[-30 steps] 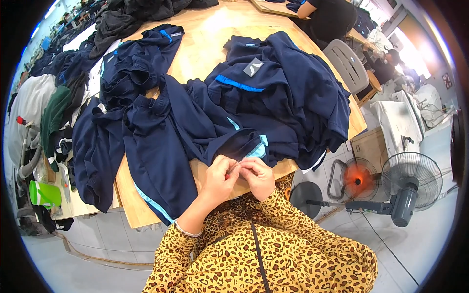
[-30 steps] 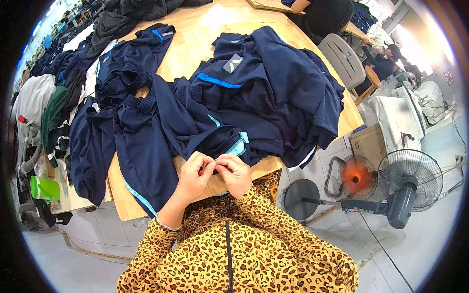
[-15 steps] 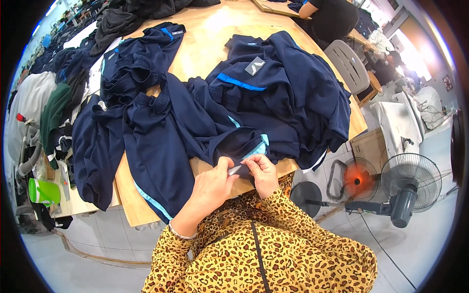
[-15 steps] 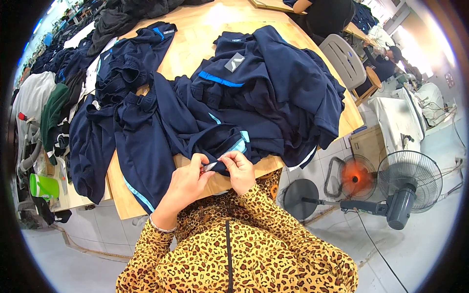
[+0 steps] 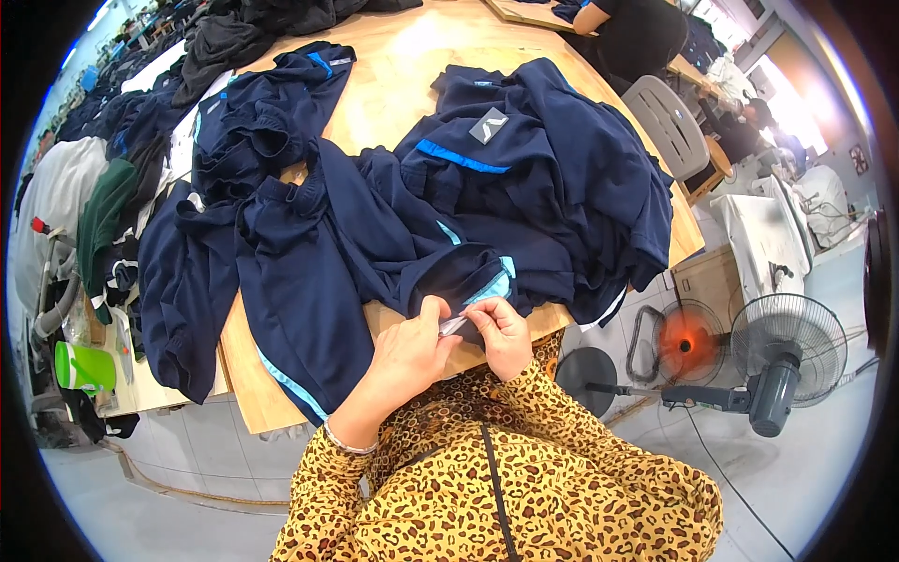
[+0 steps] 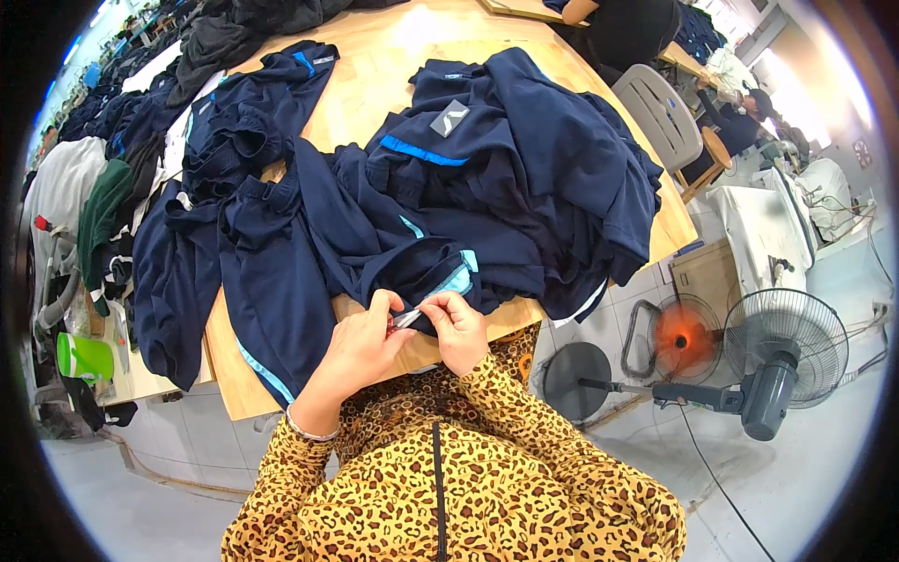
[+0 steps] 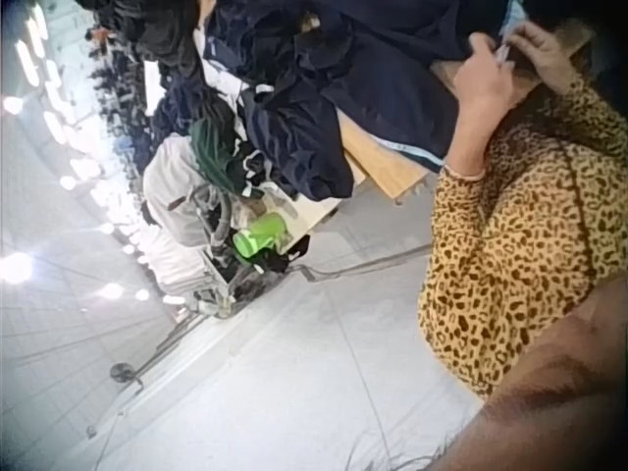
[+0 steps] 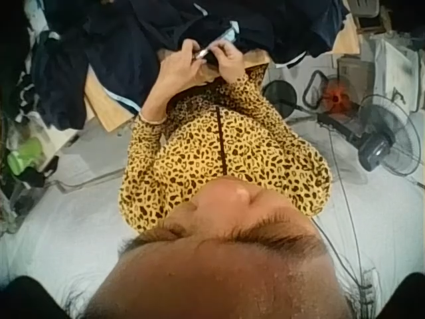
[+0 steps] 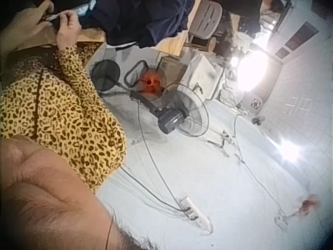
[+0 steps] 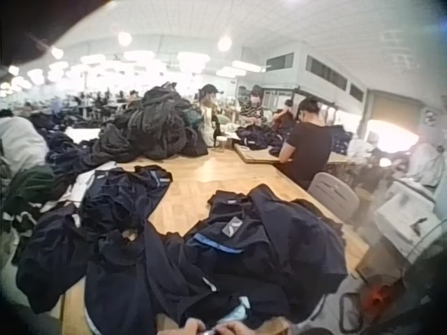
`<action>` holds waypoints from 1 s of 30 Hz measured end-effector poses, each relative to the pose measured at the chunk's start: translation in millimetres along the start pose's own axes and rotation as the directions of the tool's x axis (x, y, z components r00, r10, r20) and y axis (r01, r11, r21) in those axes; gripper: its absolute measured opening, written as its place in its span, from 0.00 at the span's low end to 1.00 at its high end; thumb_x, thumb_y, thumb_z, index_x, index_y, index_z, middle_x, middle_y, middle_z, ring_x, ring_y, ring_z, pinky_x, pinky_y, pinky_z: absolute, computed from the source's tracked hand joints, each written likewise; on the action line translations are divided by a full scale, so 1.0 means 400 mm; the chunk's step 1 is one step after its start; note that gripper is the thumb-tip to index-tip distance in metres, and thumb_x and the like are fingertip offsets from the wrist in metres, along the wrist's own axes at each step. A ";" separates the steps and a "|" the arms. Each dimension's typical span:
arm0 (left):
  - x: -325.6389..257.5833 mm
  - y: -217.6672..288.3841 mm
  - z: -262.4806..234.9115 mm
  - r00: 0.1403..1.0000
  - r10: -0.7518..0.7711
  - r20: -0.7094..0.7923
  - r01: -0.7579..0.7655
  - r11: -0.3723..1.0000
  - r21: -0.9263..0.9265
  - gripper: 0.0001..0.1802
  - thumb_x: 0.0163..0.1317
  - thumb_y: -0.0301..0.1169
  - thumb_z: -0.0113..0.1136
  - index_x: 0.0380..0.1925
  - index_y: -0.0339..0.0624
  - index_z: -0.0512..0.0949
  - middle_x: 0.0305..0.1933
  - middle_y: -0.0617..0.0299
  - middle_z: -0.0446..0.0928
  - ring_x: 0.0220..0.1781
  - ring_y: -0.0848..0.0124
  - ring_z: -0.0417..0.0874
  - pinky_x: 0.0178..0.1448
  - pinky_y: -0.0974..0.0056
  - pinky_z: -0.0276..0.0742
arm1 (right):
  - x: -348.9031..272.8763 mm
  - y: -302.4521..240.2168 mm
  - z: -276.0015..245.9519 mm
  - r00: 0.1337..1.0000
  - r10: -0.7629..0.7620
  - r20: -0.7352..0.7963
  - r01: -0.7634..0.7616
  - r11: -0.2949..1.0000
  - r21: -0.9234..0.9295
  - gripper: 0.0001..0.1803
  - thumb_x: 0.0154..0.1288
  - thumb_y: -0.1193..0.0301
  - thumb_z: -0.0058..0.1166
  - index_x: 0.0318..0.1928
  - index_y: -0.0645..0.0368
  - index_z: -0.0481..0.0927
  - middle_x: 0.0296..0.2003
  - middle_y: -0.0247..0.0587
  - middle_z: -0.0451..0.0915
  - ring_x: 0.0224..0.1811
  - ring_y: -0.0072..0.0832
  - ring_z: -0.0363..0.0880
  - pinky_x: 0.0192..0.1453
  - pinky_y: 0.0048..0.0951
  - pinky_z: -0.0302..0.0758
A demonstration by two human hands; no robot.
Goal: Trimming loose threads from blue athletic pants using small scissors at a garment factory workbench.
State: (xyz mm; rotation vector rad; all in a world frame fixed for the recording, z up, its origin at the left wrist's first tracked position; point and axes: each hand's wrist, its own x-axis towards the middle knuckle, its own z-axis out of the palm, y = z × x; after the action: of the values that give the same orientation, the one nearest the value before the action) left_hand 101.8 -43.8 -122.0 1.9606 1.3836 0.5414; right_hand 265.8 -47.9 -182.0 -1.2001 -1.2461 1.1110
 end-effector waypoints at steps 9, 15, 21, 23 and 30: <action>0.003 0.002 0.002 1.000 0.015 0.003 -0.015 1.000 -0.003 0.18 0.56 0.33 0.58 0.42 0.41 0.63 0.23 0.47 0.77 0.28 0.46 0.79 0.31 0.49 0.71 | -0.002 -0.008 0.000 0.997 -0.072 0.015 0.073 0.994 -0.080 0.04 0.64 0.76 0.51 0.35 0.64 0.75 0.29 0.33 0.78 0.32 0.16 0.73 0.38 0.18 0.71; -0.001 0.000 -0.005 1.000 -0.006 -0.025 0.005 1.000 -0.025 0.18 0.56 0.33 0.58 0.42 0.41 0.63 0.23 0.47 0.77 0.28 0.46 0.79 0.31 0.48 0.71 | 0.005 -0.009 -0.002 0.999 -0.045 -0.010 0.045 0.999 0.024 0.05 0.65 0.75 0.50 0.35 0.65 0.75 0.30 0.35 0.79 0.33 0.18 0.74 0.39 0.20 0.71; -0.001 0.001 0.005 1.000 0.019 0.015 -0.019 0.999 -0.027 0.18 0.56 0.33 0.58 0.43 0.42 0.64 0.25 0.47 0.77 0.29 0.46 0.79 0.32 0.49 0.71 | 0.006 -0.029 -0.006 0.988 0.155 0.015 -0.156 0.986 0.063 0.05 0.67 0.74 0.48 0.36 0.62 0.75 0.34 0.35 0.79 0.35 0.17 0.75 0.41 0.20 0.73; 0.000 -0.007 0.008 0.997 -0.001 -0.072 -0.004 0.998 -0.067 0.19 0.55 0.32 0.61 0.43 0.39 0.66 0.26 0.51 0.77 0.29 0.55 0.80 0.32 0.58 0.73 | 0.011 -0.015 -0.010 0.938 0.333 0.091 -0.319 0.736 0.597 0.03 0.67 0.75 0.46 0.38 0.60 0.73 0.37 0.37 0.79 0.37 0.20 0.76 0.43 0.23 0.75; 0.018 -0.052 0.046 0.958 -0.116 -0.262 -0.011 0.898 -0.440 0.14 0.50 0.27 0.67 0.36 0.35 0.78 0.26 0.68 0.72 0.26 0.82 0.68 0.31 0.75 0.66 | 0.011 -0.022 -0.025 0.933 0.321 0.164 -0.343 0.649 0.679 0.14 0.59 0.84 0.50 0.45 0.59 0.69 0.48 0.41 0.72 0.48 0.26 0.74 0.53 0.28 0.73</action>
State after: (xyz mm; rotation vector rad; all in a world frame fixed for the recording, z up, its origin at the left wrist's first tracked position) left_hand 102.9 -37.7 -150.0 1.5162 1.3341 1.0438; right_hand 275.7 -44.4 -172.5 -0.8171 -0.5010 1.6868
